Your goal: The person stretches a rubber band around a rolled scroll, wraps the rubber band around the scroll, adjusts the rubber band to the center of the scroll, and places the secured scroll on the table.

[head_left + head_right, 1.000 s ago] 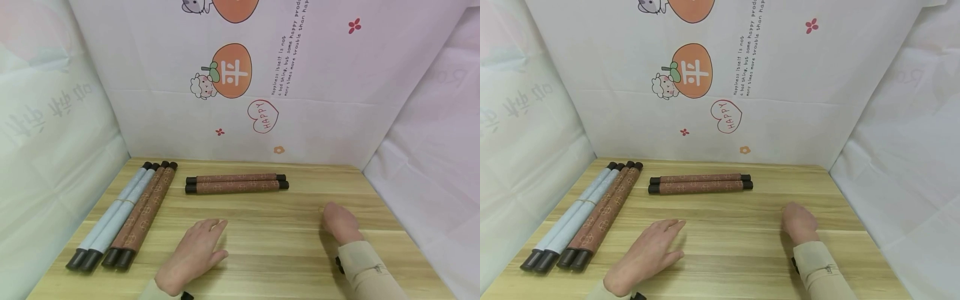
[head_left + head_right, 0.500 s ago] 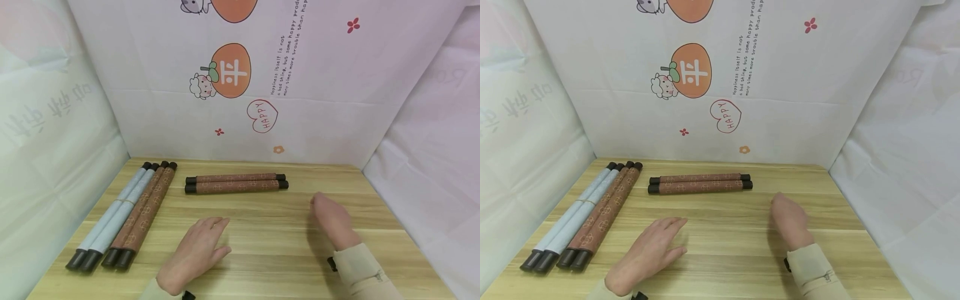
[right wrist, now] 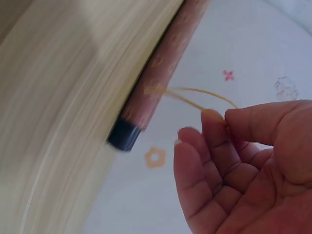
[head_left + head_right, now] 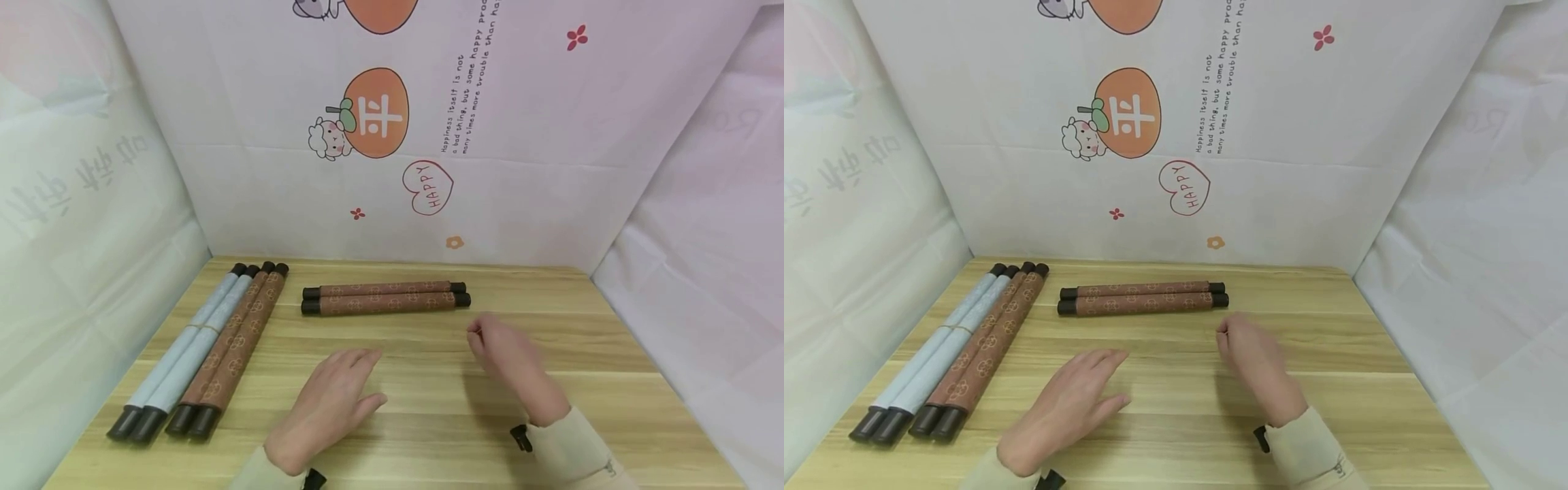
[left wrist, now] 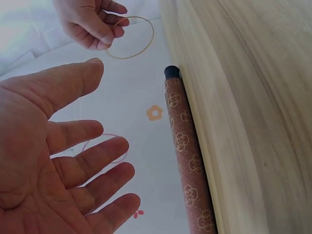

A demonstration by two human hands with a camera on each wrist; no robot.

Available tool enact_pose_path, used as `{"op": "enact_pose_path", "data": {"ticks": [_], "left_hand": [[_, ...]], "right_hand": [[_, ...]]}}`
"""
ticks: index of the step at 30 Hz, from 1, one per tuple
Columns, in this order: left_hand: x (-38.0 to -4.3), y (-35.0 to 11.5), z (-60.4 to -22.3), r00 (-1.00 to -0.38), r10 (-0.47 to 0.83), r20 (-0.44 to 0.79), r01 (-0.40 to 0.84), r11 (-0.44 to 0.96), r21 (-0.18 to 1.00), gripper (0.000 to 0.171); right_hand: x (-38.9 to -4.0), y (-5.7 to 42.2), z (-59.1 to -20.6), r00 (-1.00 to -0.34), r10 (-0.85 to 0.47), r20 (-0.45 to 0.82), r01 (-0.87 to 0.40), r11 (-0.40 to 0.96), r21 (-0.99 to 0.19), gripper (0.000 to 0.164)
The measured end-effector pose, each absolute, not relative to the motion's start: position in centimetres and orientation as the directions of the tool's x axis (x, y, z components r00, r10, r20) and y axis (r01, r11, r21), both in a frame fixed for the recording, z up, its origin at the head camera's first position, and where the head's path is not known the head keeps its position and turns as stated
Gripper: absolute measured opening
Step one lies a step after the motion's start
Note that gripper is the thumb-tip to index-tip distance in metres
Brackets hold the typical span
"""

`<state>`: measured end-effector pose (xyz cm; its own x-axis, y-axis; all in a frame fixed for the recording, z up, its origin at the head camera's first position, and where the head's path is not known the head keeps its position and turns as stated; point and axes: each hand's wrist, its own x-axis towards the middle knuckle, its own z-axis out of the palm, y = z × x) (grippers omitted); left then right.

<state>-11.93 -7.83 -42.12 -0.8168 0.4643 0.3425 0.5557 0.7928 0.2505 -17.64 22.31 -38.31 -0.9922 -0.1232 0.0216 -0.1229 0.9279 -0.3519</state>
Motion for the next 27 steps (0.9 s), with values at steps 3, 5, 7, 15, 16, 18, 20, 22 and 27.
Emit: {"op": "enact_pose_path", "data": {"ticks": [3,5,7,15,16,18,20,22,27], "left_hand": [[-12.0,-7.5,-41.9,-0.809,0.472,0.349,0.566,0.786,0.249,0.067],[-12.1,-7.2,-41.7,-0.806,0.477,0.35,0.572,0.78,0.254,0.068],[-12.2,-7.0,-41.6,-0.805,0.48,0.349,0.576,0.772,0.269,0.068],[-12.5,-6.3,-41.5,-0.802,0.478,0.358,0.586,0.746,0.317,0.067],[-12.6,-6.2,-41.5,-0.803,0.477,0.358,0.585,0.745,0.319,0.067],[-12.6,-6.1,-41.5,-0.807,0.472,0.356,0.58,0.748,0.323,0.063],[-12.7,-5.9,-41.4,-0.815,0.459,0.353,0.569,0.749,0.339,0.054],[-12.7,-5.8,-41.4,-0.825,0.441,0.353,0.556,0.746,0.366,0.041],[-12.6,-5.8,-41.4,-0.833,0.406,0.376,0.543,0.73,0.415,0.016]], "right_hand": [[-17.1,21.1,-38.2,-0.984,-0.169,0.05,-0.175,0.9,-0.4,0.015],[-16.7,20.4,-38.2,-0.974,-0.208,0.089,-0.226,0.88,-0.417,0.012],[-16.3,19.7,-38.4,-0.96,-0.252,0.125,-0.281,0.85,-0.445,0.008],[-14.6,17.0,-38.5,-0.89,-0.426,0.164,-0.435,0.683,-0.587,0.004],[-14.4,16.7,-38.5,-0.881,-0.445,0.159,-0.443,0.66,-0.607,0.005],[-14.0,16.3,-38.4,-0.869,-0.472,0.151,-0.45,0.625,-0.638,0.004],[-13.6,15.9,-38.4,-0.862,-0.487,0.141,-0.447,0.598,-0.665,0.005],[-13.4,15.6,-38.3,-0.858,-0.495,0.133,-0.439,0.576,-0.69,0.006],[-13.2,15.5,-38.6,-0.854,-0.504,0.131,-0.428,0.536,-0.728,0.008]]}}
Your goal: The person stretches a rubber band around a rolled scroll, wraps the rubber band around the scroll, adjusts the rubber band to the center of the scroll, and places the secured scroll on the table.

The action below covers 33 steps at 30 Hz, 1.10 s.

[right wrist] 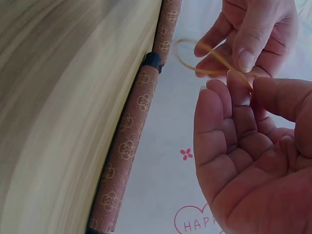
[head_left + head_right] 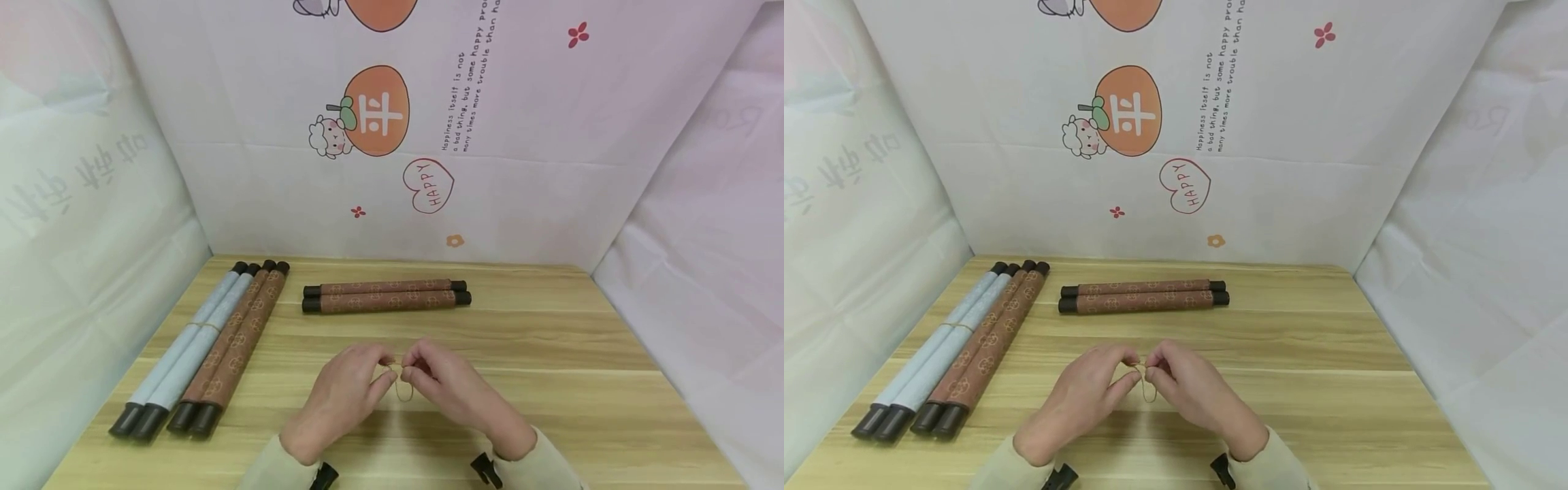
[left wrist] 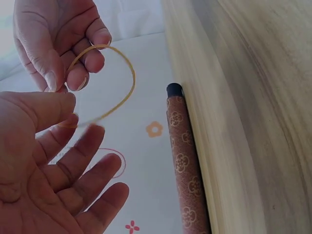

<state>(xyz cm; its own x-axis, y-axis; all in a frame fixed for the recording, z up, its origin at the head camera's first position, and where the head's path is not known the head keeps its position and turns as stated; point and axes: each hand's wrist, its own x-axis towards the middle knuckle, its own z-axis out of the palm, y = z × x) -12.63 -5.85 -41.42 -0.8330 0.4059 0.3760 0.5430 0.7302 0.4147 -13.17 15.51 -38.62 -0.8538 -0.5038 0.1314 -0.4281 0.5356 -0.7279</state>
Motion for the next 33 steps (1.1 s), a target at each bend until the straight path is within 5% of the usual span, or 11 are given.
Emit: {"op": "enact_pose_path", "data": {"ticks": [9,21,33], "left_hand": [[-12.8,-6.0,-41.6,-0.855,0.36,0.373,0.507,0.73,0.458,0.007],[-13.3,-6.6,-41.2,-0.885,0.319,0.338,0.449,0.775,0.444,0.006],[-13.4,-6.8,-42.6,-0.883,0.379,0.277,0.465,0.787,0.405,0.006]], "right_hand": [[-13.3,15.6,-39.1,-0.868,-0.492,0.069,-0.343,0.493,-0.799,0.008],[-13.2,15.9,-39.2,-0.874,-0.485,-0.03,-0.255,0.509,-0.822,0.029],[-12.3,15.4,-38.9,-0.878,-0.472,0.075,-0.298,0.418,-0.858,0.029]]}}
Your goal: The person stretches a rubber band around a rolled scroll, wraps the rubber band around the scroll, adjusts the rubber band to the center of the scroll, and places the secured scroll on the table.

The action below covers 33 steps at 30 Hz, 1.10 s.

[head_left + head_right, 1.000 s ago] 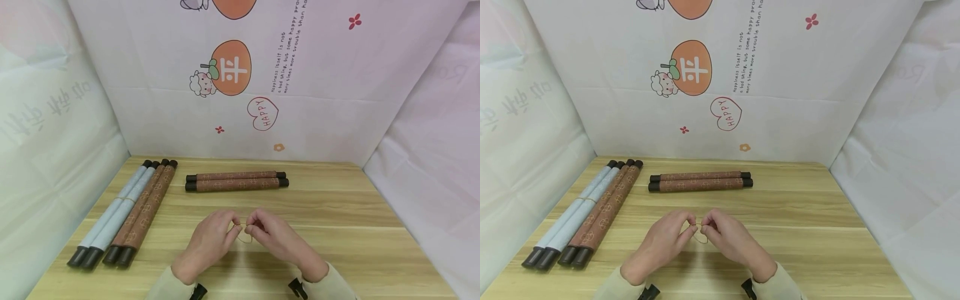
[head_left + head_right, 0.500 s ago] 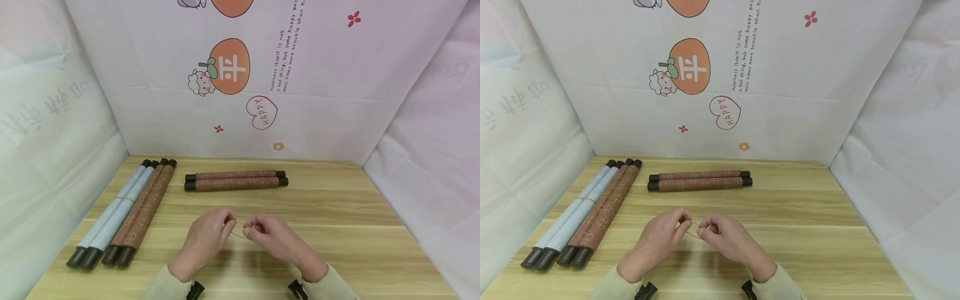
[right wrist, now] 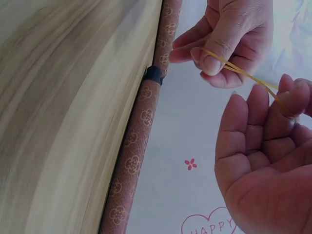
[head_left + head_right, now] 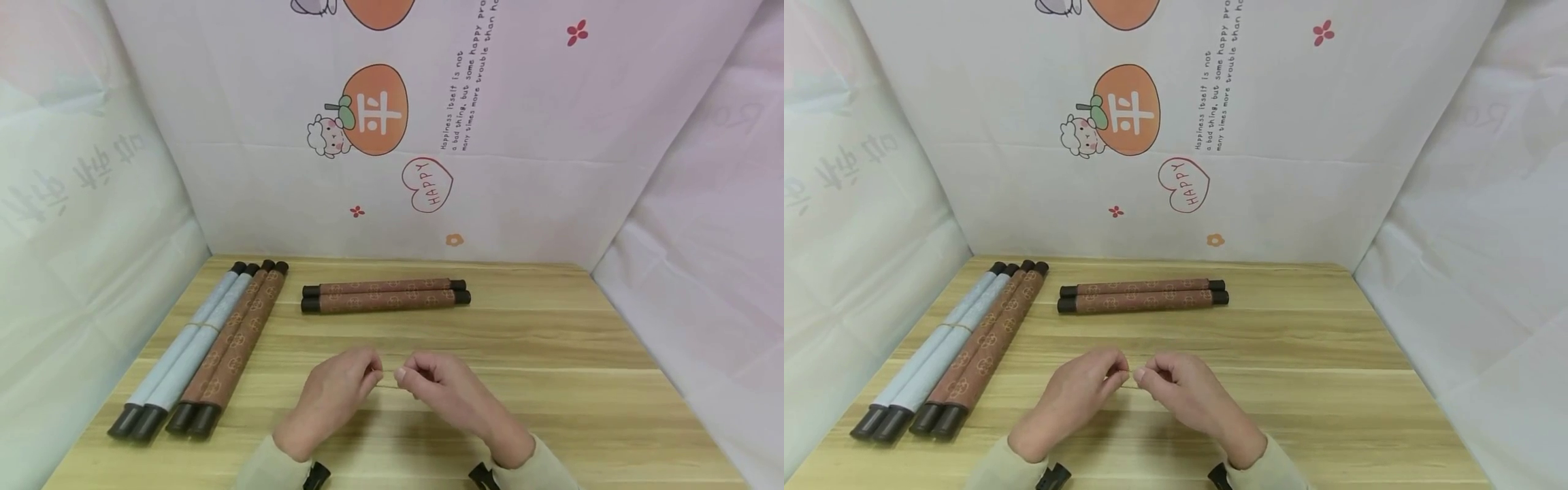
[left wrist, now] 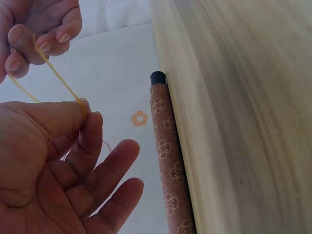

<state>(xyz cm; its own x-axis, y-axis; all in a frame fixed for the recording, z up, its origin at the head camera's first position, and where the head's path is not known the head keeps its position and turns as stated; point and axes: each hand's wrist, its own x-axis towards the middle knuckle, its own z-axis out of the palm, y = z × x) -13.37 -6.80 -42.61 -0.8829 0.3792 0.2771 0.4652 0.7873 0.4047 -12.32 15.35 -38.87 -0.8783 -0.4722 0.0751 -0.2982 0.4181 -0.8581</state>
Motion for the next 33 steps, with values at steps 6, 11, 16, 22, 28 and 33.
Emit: {"op": "enact_pose_path", "data": {"ticks": [6,11,16,22,28,33], "left_hand": [[-13.0,-6.4,-42.5,-0.864,0.412,0.29,0.501,0.761,0.413,0.008],[-12.8,-6.2,-42.3,-0.838,0.44,0.324,0.544,0.719,0.433,0.008],[-12.8,-6.0,-42.1,-0.816,0.475,0.33,0.578,0.677,0.456,0.009],[-12.9,-6.1,-41.8,-0.806,0.506,0.305,0.59,0.66,0.464,0.009],[-13.6,-6.7,-40.9,-0.825,0.528,0.203,0.548,0.658,0.516,0.033],[-14.7,-7.4,-39.9,-0.824,0.552,0.129,0.535,0.68,0.502,0.069]], "right_hand": [[-12.2,15.1,-39.0,-0.872,-0.479,0.104,-0.312,0.378,-0.872,0.026],[-12.1,15.0,-39.0,-0.888,-0.451,0.085,-0.28,0.387,-0.878,0.027],[-12.1,15.0,-38.9,-0.902,-0.428,0.049,-0.223,0.367,-0.903,0.029],[-12.1,15.2,-38.8,-0.913,-0.407,0.044,-0.206,0.364,-0.908,0.033],[-12.3,15.8,-38.7,-0.922,-0.382,0.058,-0.207,0.362,-0.909,0.032],[-12.4,16.5,-38.6,-0.92,-0.387,0.063,-0.213,0.359,-0.909,0.033]]}}
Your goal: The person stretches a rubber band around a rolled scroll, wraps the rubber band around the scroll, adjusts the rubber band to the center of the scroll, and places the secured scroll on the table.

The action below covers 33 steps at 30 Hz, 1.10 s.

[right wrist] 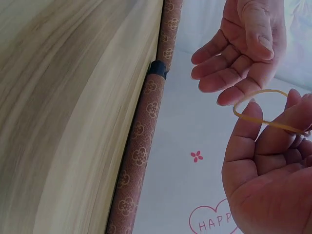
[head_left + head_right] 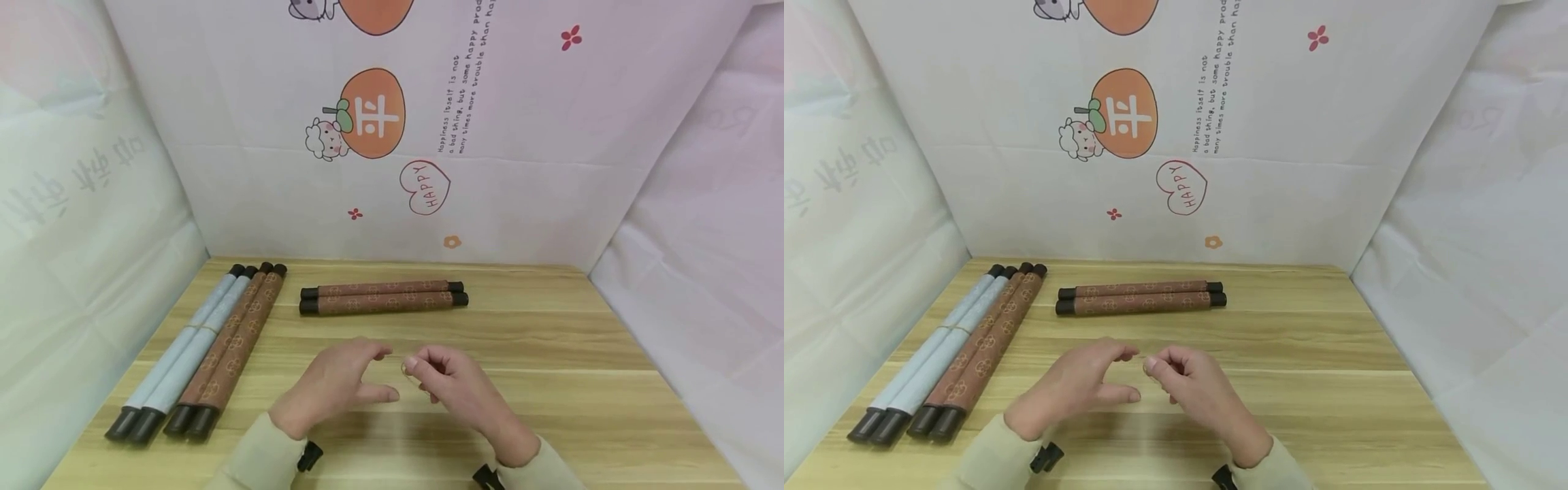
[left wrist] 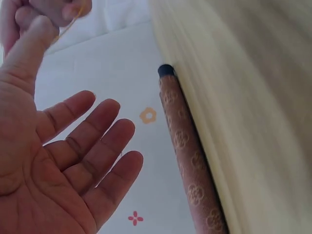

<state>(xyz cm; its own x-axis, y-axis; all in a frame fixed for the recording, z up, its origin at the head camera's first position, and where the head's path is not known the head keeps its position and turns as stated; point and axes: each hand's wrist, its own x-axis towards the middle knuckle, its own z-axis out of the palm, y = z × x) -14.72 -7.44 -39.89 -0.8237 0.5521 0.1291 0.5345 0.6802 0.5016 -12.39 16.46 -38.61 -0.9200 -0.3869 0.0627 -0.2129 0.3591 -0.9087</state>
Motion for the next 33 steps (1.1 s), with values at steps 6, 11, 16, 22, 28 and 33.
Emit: {"op": "enact_pose_path", "data": {"ticks": [6,11,16,22,28,33], "left_hand": [[-16.9,-7.7,-39.4,-0.84,0.523,0.147,0.528,0.723,0.444,0.074],[-19.1,-7.5,-39.4,-0.843,0.496,0.208,0.537,0.759,0.369,0.067],[-20.9,-7.3,-39.7,-0.857,0.474,0.204,0.516,0.79,0.33,0.071],[-22.9,-6.7,-40.3,-0.872,0.446,0.2,0.487,0.824,0.29,0.08],[-24.6,-6.2,-41.0,-0.899,0.412,0.15,0.439,0.85,0.291,0.09],[-25.8,-6.0,-41.7,-0.918,0.383,0.103,0.395,0.866,0.307,0.094]], "right_hand": [[-12.3,16.9,-38.7,-0.924,-0.381,0.042,-0.196,0.376,-0.905,0.033],[-12.4,16.9,-39.0,-0.907,-0.416,0.06,-0.232,0.377,-0.897,0.031],[-12.3,16.8,-39.2,-0.891,-0.449,0.064,-0.256,0.383,-0.887,0.029],[-12.1,16.7,-39.3,-0.886,-0.461,0.046,-0.249,0.389,-0.887,0.028],[-12.0,16.6,-39.4,-0.882,-0.469,0.041,-0.251,0.396,-0.883,0.028],[-12.0,16.5,-39.4,-0.883,-0.469,0.036,-0.251,0.405,-0.879,0.028]]}}
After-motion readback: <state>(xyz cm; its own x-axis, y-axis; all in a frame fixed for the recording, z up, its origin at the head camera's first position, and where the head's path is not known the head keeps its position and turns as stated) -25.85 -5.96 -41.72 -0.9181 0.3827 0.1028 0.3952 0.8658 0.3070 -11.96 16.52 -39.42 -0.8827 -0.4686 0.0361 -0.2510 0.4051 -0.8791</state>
